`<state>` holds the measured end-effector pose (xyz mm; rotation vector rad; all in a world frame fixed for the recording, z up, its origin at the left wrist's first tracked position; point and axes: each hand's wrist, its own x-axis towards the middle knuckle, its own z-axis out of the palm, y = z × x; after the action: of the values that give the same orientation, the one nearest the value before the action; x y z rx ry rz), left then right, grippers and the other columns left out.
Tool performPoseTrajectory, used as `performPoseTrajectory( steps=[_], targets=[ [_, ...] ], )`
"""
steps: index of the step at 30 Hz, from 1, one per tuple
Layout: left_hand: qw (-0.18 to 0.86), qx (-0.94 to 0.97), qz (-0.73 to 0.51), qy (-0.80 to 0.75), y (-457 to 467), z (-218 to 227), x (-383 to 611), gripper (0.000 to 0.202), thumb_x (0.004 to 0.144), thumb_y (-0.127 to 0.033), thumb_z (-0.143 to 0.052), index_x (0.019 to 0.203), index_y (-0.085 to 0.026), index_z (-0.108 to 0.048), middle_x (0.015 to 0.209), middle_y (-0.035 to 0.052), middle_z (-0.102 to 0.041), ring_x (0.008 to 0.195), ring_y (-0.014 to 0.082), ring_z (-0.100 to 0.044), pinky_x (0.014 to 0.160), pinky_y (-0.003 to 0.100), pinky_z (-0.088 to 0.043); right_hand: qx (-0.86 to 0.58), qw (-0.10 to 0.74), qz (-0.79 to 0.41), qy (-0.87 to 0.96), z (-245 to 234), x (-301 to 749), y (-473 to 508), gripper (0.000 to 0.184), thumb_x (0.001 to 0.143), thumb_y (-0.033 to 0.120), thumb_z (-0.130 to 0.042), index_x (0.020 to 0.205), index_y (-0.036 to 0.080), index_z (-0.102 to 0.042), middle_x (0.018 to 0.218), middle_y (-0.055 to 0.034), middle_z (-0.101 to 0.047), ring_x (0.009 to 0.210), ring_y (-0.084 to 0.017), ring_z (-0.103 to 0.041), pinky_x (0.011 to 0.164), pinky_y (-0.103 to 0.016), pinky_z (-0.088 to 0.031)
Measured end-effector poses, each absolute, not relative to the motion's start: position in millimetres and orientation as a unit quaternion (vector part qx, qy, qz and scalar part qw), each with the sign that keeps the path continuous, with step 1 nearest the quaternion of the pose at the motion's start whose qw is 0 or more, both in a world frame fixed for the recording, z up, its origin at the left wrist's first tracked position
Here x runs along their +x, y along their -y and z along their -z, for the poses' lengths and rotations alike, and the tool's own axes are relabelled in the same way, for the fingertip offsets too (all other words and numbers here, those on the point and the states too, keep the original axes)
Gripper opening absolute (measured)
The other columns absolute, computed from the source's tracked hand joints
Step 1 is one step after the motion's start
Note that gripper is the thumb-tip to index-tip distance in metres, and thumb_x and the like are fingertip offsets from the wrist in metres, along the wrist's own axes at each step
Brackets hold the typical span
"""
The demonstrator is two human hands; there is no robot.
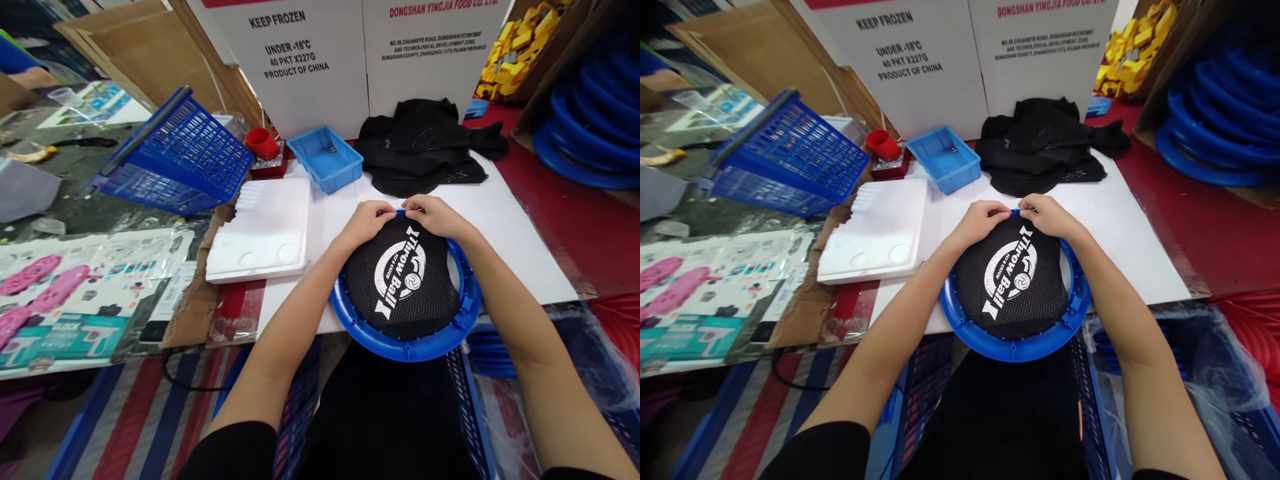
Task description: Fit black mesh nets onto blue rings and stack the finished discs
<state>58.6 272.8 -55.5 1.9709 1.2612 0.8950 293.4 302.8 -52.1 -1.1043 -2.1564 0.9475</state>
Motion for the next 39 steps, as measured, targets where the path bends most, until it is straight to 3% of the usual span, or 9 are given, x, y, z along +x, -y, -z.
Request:
performPoseTrajectory(
  steps=[4, 9, 13, 18, 22, 26, 31, 36, 39],
  targets=[
    [0.299, 0.745, -0.346, -0.486, -272, 56, 60, 0.016, 0.092, -0.018, -0.073, 0.106, -0.019, -0.081, 0.101, 0.0047, -0.083, 0.090, 0.0206, -0.073, 0.091, 0.036, -0.056, -0.402, 0.253, -0.289, 0.831, 52, 288, -302, 0.009, 0.092, 0.023, -0.063, 0.087, 0.023, -0.071, 0.114, -0.0092, -0.079, 0.106, -0.030, -0.071, 0.099, -0.045, -0.056],
    [0.264, 0.791, -0.327, -0.445, -267, 54, 57, 0.020, 0.097, -0.013, -0.061, 0.102, -0.020, -0.079, 0.107, 0.0058, -0.081, 0.098, 0.0212, -0.072, 0.095, 0.037, -0.055, -0.406, 0.251, -0.254, 0.841, 52, 288, -303, 0.010, 0.090, 0.019, -0.065, 0.085, 0.022, -0.073, 0.111, -0.0096, -0.079, 0.104, -0.030, -0.072, 0.098, -0.047, -0.056],
    [0.218, 0.833, -0.282, -0.423, -258, 49, 53, 0.019, 0.101, -0.021, -0.061, 0.109, -0.021, -0.078, 0.114, 0.0078, -0.076, 0.104, 0.0226, -0.070, 0.098, 0.038, -0.055, -0.420, 0.258, -0.262, 0.830, 54, 291, -304, 0.009, 0.087, 0.021, -0.068, 0.085, 0.022, -0.076, 0.110, -0.0091, -0.081, 0.100, -0.030, -0.073, 0.095, -0.047, -0.059],
    [0.177, 0.851, -0.231, -0.438, -253, 47, 52, 0.021, 0.106, -0.031, -0.057, 0.114, -0.022, -0.074, 0.116, 0.0079, -0.071, 0.104, 0.0236, -0.069, 0.100, 0.040, -0.054, -0.388, 0.294, -0.300, 0.821, 45, 302, -300, 0.019, 0.093, 0.035, -0.069, 0.095, 0.023, -0.083, 0.125, -0.0099, -0.079, 0.112, -0.031, -0.074, 0.101, -0.049, -0.060],
    [0.147, 0.850, -0.189, -0.470, -250, 40, 54, 0.023, 0.108, -0.031, -0.053, 0.112, -0.020, -0.073, 0.113, 0.0088, -0.069, 0.101, 0.0246, -0.069, 0.097, 0.041, -0.054, -0.325, 0.217, -0.313, 0.866, 37, 310, -299, 0.024, 0.091, 0.044, -0.074, 0.097, 0.025, -0.087, 0.138, -0.0081, -0.076, 0.130, -0.036, -0.069, 0.118, -0.055, -0.050],
    [0.098, 0.839, -0.131, -0.520, -242, 30, 54, 0.026, 0.110, -0.031, -0.050, 0.118, -0.020, -0.072, 0.115, 0.0108, -0.069, 0.098, 0.0269, -0.070, 0.089, 0.040, -0.054, -0.320, 0.204, -0.282, 0.881, 41, 309, -299, 0.027, 0.096, 0.043, -0.069, 0.107, 0.026, -0.087, 0.139, -0.0079, -0.076, 0.131, -0.036, -0.069, 0.119, -0.057, -0.050],
    [0.050, 0.782, -0.057, -0.619, -233, 19, 48, 0.033, 0.111, -0.036, -0.045, 0.123, -0.018, -0.070, 0.118, 0.0169, -0.072, 0.098, 0.0325, -0.073, 0.085, 0.043, -0.055, -0.367, 0.286, -0.190, 0.865, 42, 318, -303, 0.036, 0.102, 0.037, -0.059, 0.131, 0.027, -0.079, 0.147, -0.0096, -0.071, 0.140, -0.035, -0.063, 0.122, -0.059, -0.047],
    [0.001, 0.728, -0.031, -0.685, -229, 11, 34, 0.038, 0.107, -0.044, -0.054, 0.128, -0.015, -0.065, 0.105, 0.0193, -0.076, 0.095, 0.0396, -0.074, 0.082, 0.048, -0.056, -0.415, 0.229, -0.160, 0.866, 35, 347, -315, 0.031, 0.100, 0.044, -0.060, 0.104, 0.023, -0.082, 0.141, -0.0149, -0.071, 0.137, -0.041, -0.062, 0.120, -0.063, -0.047],
    [-0.023, 0.749, -0.057, -0.659, -228, 10, 31, 0.031, 0.106, -0.039, -0.055, 0.124, -0.016, -0.067, 0.112, 0.0183, -0.075, 0.097, 0.0376, -0.074, 0.084, 0.047, -0.056, -0.433, 0.169, -0.188, 0.865, 33, 358, -315, 0.038, 0.099, 0.057, -0.062, 0.091, 0.022, -0.078, 0.151, -0.0150, -0.064, 0.144, -0.043, -0.057, 0.123, -0.062, -0.044]
  ],
)
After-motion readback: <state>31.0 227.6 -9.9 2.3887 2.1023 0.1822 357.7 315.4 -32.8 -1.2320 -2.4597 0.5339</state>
